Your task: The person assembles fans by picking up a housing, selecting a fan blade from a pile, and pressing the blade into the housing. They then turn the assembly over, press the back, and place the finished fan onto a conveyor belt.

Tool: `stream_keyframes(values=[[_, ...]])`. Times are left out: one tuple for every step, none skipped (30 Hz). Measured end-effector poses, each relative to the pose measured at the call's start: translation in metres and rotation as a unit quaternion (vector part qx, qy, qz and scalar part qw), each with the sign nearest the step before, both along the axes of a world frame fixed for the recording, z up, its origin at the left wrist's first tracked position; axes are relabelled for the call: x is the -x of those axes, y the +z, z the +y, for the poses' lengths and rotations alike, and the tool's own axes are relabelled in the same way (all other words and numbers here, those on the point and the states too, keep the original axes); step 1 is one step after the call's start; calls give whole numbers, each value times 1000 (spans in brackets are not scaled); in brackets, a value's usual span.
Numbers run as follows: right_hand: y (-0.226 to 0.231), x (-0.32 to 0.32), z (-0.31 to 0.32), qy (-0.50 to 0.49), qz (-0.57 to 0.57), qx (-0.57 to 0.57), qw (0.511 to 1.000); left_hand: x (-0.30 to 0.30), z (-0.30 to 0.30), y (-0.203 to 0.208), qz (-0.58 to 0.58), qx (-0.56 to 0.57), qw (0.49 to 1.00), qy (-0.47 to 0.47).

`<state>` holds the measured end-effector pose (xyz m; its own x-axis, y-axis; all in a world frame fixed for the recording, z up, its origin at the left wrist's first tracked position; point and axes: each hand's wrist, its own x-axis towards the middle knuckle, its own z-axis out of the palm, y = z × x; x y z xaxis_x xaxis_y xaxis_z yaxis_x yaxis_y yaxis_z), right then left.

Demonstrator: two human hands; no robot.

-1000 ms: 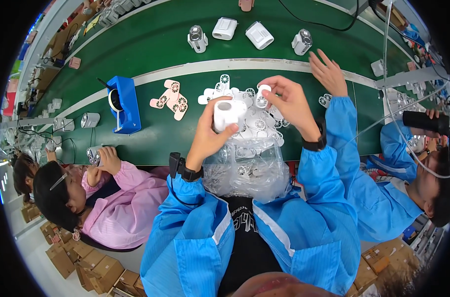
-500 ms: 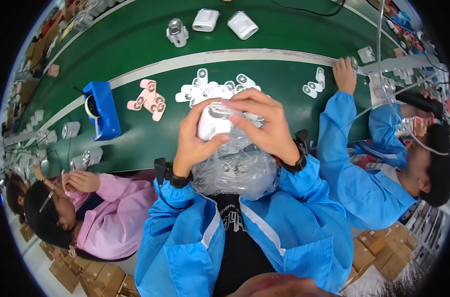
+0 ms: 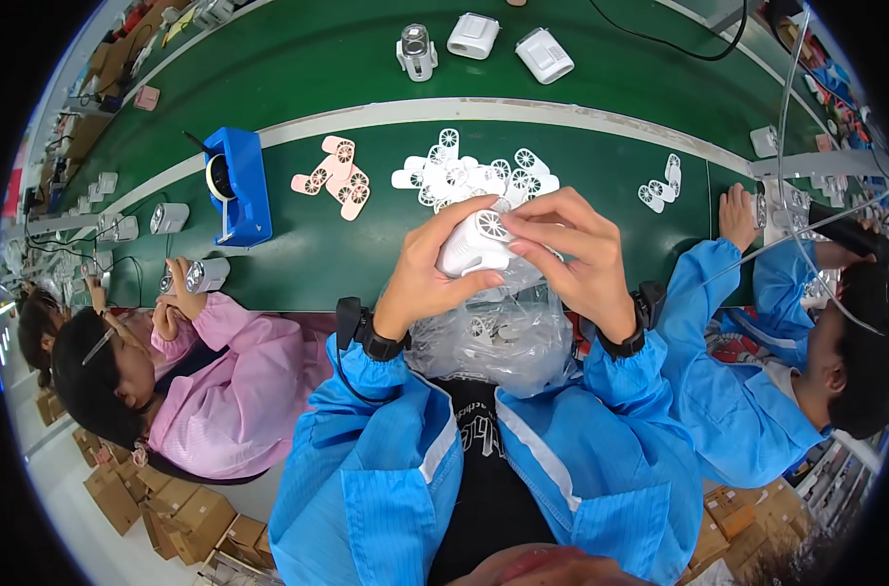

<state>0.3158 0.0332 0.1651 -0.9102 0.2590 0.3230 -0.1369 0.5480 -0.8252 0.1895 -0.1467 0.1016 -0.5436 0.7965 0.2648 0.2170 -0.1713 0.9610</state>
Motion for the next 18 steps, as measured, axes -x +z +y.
stream_keyframes(values=[[2, 0, 0, 3, -11, 12, 1000, -3, 0, -4, -24, -19, 999, 9], [4, -2, -1, 5, -23, 25, 999, -5, -1, -6, -49, -37, 998, 18], [4, -3, -1, 7, -35, 38, 999, -5, -2, -7, -49, -36, 998, 18], [4, -4, 1, 7, -35, 38, 999, -3, -2, -8, -7, -46, 999, 12], [3, -5, 3, 25, -41, 32, 998, -2, -2, -9, 35, -56, 998, 6], [2, -6, 6, 43, -46, 26, 998, -1, -3, -10, 76, -66, 995, 0], [2, -6, 8, 61, -50, 19, 997, -3, -2, -10, 77, -67, 995, 0], [2, -5, 4, 61, -49, 18, 997, -7, -2, -10, 40, -61, 997, 17], [4, -4, -4, 44, -32, 14, 998, -12, -3, -9, 3, -55, 998, 35], [5, -2, -14, 26, -15, 10, 999, -15, -3, -8, -35, -49, 997, 52], [6, 0, -19, 9, 2, 7, 1000, -15, -2, -5, -34, -50, 997, 53], [1, 1, -23, 11, 2, 7, 1000, -15, -3, 1, -68, -31, 996, 47], [-10, 1, -27, -2, 15, -20, 1000, -14, -2, 7, -102, -13, 994, 41], [-19, -2, -32, -20, 27, -46, 998, -16, -2, 10, -137, 7, 990, 31], [-23, -4, -34, -38, 38, -72, 996, -17, -2, 12, -139, 9, 990, 29], [-24, -6, -33, -40, 36, -72, 996, -19, -1, 14, -155, 7, 987, 34], [-24, -2, -31, -36, 44, -69, 996, -19, 2, 15, -169, 4, 985, 40], [-23, 1, -28, -32, 52, -67, 996, -18, 5, 15, -183, 1, 982, 45]])
